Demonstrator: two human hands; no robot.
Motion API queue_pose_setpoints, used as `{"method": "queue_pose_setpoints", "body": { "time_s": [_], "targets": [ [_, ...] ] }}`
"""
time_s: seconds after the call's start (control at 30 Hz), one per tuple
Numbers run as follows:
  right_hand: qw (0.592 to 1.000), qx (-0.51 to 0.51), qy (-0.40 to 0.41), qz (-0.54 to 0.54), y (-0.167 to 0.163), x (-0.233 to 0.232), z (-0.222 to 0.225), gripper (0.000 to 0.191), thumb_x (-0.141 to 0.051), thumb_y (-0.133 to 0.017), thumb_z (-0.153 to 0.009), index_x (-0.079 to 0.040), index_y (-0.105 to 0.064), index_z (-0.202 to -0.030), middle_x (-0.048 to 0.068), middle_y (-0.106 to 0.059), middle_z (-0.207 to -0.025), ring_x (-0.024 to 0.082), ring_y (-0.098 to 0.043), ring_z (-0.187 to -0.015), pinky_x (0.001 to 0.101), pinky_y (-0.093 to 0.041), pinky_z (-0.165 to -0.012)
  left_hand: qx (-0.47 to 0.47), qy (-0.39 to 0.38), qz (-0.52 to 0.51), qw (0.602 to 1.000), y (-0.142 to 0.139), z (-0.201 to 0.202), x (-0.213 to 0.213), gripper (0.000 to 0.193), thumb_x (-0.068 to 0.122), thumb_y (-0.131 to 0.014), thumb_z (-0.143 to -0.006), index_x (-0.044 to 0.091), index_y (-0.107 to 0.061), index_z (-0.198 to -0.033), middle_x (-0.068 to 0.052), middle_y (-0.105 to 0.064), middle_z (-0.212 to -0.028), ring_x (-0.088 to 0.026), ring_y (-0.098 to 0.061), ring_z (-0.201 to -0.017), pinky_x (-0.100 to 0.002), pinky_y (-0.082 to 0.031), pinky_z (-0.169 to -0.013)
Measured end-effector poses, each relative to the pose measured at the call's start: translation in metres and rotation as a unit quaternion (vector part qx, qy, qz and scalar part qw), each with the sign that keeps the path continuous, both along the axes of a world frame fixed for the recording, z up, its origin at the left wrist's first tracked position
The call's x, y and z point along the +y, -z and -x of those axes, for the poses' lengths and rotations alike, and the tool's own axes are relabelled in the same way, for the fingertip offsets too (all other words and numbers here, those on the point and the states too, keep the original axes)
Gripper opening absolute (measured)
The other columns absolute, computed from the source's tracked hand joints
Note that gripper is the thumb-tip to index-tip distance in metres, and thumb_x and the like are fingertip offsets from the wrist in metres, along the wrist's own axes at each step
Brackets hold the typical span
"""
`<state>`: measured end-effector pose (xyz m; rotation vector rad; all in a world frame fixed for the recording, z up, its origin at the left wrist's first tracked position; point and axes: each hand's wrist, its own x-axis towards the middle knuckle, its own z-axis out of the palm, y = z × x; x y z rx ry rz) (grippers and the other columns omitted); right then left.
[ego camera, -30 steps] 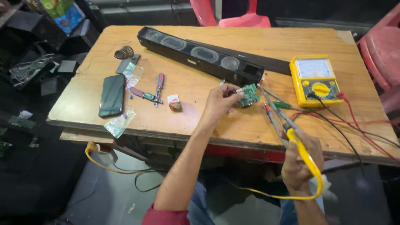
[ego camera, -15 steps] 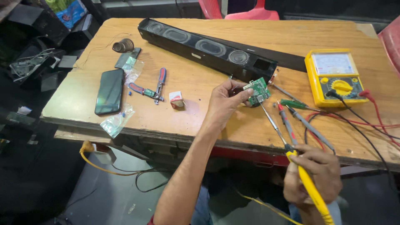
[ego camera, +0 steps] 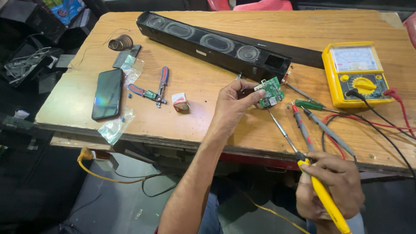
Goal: The person sits at a workbench repairing a small circuit board from a speaker. They handle small components and wires, then use a soldering iron to solder connections on the green circuit board, repositioning the board repeatedly while a multimeter and other tools sit on the bench.
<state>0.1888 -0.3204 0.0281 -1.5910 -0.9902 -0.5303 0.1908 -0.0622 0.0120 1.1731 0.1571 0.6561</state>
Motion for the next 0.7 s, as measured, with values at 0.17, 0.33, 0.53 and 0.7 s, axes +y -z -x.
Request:
{"method": "queue_pose_setpoints", "body": {
  "time_s": [0.17,0.33,0.53,0.7],
  "targets": [
    [1.0,0.004,-0.006,0.013,-0.0021,-0.0033,0.0011,0.021,0.003,-0.067,-0.081,-0.004,-0.071,-0.101,0.011,-0.061,-0.097,0.027,-0.073,-0.093,0.032,-0.062,-0.083,0.005,0.002,-0.005,1.0,0.0001,0.0011,-0.0018,0.015,0.004,-0.078,-0.092,-0.001,-0.069,-0.103,-0.007,-0.075,-0.089,-0.01,-0.068,-0.077,-0.024,-0.056,-0.071],
    [1.0,-0.003,0.003,0.021,-0.0012,-0.0011,0.0027,0.021,0.004,-0.068,-0.082,-0.004,-0.071,-0.1,0.011,-0.061,-0.097,0.029,-0.073,-0.093,0.0332,-0.062,-0.083,0.01,-0.004,-0.027,1.0,-0.0005,0.0014,-0.0021,0.015,0.005,-0.078,-0.092,-0.001,-0.07,-0.102,-0.007,-0.074,-0.089,-0.01,-0.068,-0.076,-0.024,-0.056,-0.07],
    [1.0,-0.014,-0.001,0.01,-0.0024,0.002,0.0007,0.022,0.004,-0.066,-0.076,-0.002,-0.07,-0.096,0.012,-0.06,-0.093,0.03,-0.072,-0.093,0.034,-0.062,-0.08,0.02,-0.008,-0.041,0.999,0.0003,0.0014,-0.0038,0.016,0.006,-0.079,-0.091,0.0,-0.069,-0.102,-0.006,-0.075,-0.09,-0.009,-0.067,-0.076,-0.023,-0.055,-0.068],
    [0.999,-0.021,-0.001,0.036,-0.0019,0.0006,-0.0001,0.018,0.005,-0.066,-0.078,-0.001,-0.07,-0.095,0.012,-0.061,-0.092,0.031,-0.073,-0.093,0.0368,-0.062,-0.083,0.035,-0.018,-0.069,0.997,0.0017,0.0017,-0.0042,0.016,0.006,-0.08,-0.091,-0.001,-0.07,-0.103,-0.006,-0.075,-0.089,-0.009,-0.066,-0.076,-0.023,-0.054,-0.068]
  ]
}}
